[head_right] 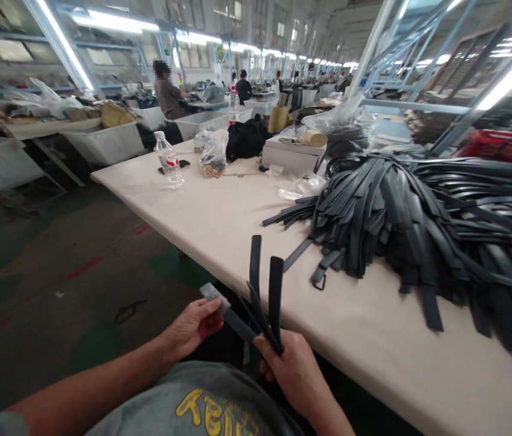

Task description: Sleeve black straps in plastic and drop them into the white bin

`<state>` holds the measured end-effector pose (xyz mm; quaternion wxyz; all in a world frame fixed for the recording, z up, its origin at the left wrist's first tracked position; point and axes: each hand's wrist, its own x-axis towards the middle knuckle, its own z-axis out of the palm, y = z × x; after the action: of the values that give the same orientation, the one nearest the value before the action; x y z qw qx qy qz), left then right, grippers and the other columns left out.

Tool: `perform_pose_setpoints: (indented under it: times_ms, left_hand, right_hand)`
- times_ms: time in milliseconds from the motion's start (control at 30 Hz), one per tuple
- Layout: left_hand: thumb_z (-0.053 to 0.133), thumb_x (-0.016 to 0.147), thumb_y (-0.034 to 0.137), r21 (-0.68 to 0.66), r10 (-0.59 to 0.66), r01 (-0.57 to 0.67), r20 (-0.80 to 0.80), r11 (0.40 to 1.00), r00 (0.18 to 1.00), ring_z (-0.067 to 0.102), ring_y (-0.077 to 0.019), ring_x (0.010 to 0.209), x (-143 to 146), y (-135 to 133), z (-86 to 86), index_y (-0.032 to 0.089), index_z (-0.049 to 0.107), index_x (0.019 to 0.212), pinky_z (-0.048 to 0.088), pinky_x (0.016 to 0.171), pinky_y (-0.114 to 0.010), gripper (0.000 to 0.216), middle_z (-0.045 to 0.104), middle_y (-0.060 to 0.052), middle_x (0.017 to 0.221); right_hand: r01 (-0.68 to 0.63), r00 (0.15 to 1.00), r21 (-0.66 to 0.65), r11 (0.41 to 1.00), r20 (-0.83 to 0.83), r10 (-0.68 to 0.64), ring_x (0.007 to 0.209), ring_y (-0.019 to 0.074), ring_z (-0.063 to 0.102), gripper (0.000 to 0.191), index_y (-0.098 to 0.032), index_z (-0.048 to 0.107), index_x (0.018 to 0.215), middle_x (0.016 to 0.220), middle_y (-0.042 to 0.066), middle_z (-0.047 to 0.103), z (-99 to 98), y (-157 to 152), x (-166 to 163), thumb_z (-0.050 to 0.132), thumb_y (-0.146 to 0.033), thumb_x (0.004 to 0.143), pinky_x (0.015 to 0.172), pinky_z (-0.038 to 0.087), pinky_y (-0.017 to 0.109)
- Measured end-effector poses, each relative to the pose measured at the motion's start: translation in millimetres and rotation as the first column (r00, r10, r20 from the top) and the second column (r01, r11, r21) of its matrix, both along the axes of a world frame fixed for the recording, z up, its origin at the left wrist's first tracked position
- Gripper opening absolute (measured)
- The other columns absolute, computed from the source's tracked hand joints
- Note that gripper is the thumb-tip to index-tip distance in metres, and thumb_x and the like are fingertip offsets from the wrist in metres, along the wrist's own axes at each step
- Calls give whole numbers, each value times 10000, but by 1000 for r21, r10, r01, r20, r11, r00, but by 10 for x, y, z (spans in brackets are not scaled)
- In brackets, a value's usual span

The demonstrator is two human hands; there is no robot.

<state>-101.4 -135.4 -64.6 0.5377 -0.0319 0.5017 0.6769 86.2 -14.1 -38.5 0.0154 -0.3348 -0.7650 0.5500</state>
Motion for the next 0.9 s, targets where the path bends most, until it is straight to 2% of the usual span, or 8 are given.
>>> perform_pose_setpoints:
  times_ms: [133, 233, 400, 500, 600, 667, 767, 900]
  left_hand:
    - [842, 658, 302, 37, -163, 163, -21, 986, 986, 638, -112, 616, 203, 39, -39, 104, 690, 778, 521, 614, -217, 277, 698, -36, 714]
    - [845, 653, 320, 47, -189, 193, -75, 980, 979, 628, -104, 591, 218, 70, -7, 104, 680, 753, 518, 595, -206, 289, 689, -30, 688]
    - [872, 617, 330, 12, -197, 198, -7, 980, 980, 622, -101, 537, 78, 62, 66, 122, 658, 743, 532, 546, -205, 324, 680, -13, 627]
    - [857, 649, 289, 12, -179, 179, 65, 984, 982, 624, -98, 525, 29, 42, 98, 129, 649, 771, 537, 538, -205, 290, 675, -2, 619]
    - [818, 705, 255, 1, -175, 176, 96, 984, 980, 632, -98, 535, -5, 39, 101, 136, 639, 779, 547, 561, -212, 227, 674, 3, 626]
    - [802, 724, 251, -3, -187, 188, 103, 982, 977, 629, -99, 531, -12, 41, 80, 135, 633, 764, 543, 558, -213, 209, 670, 1, 625]
    - [806, 714, 254, -12, -212, 215, 115, 977, 970, 618, -100, 518, 34, 36, 39, 129, 639, 766, 517, 531, -203, 215, 670, -3, 625]
    - [803, 711, 277, 110, -358, 345, 137, 932, 924, 643, -120, 589, 199, 10, 46, 104, 683, 845, 512, 601, -217, 249, 701, -31, 701]
  right_hand:
    - [27, 997, 18, 999, -69, -26, 502, 145, 585, 437, -186, 604, 689, 561, 1, 618, 7, -69, -105, 487, -555, 892, 496, 446, 237]
    - [39, 989, -143, 989, -135, -58, 539, 142, 589, 426, -176, 667, 808, 604, -2, 625, 27, -28, -72, 526, -574, 868, 511, 467, 237]
    - [328, 868, -291, 899, -282, -408, 494, 107, 539, 438, -182, 705, 963, 722, 18, 679, -183, 150, 175, 666, -573, 768, 446, 451, 222]
    - [391, 808, -284, 875, -348, -474, 525, 119, 558, 400, -204, 712, 996, 872, 69, 734, -328, 126, 234, 705, -523, 757, 361, 364, 186]
    - [301, 843, -181, 936, -409, -350, 603, 151, 626, 326, -259, 708, 1080, 1036, 83, 735, -285, -4, 219, 658, -455, 824, 376, 417, 194]
    - [174, 859, -16, 985, -486, -160, 779, 201, 692, 275, -280, 726, 1083, 1142, 88, 709, -179, -84, 192, 623, -407, 861, 566, 553, 254]
    - [47, 809, 247, 968, -578, 108, 1027, 251, 679, 202, -280, 760, 1011, 1233, 98, 674, -55, -146, 126, 667, -320, 836, 859, 547, 308]
    - [46, 794, 327, 944, -585, 165, 977, 235, 706, 209, -276, 762, 968, 1181, 95, 706, -75, -181, -31, 721, -208, 774, 849, 540, 281]
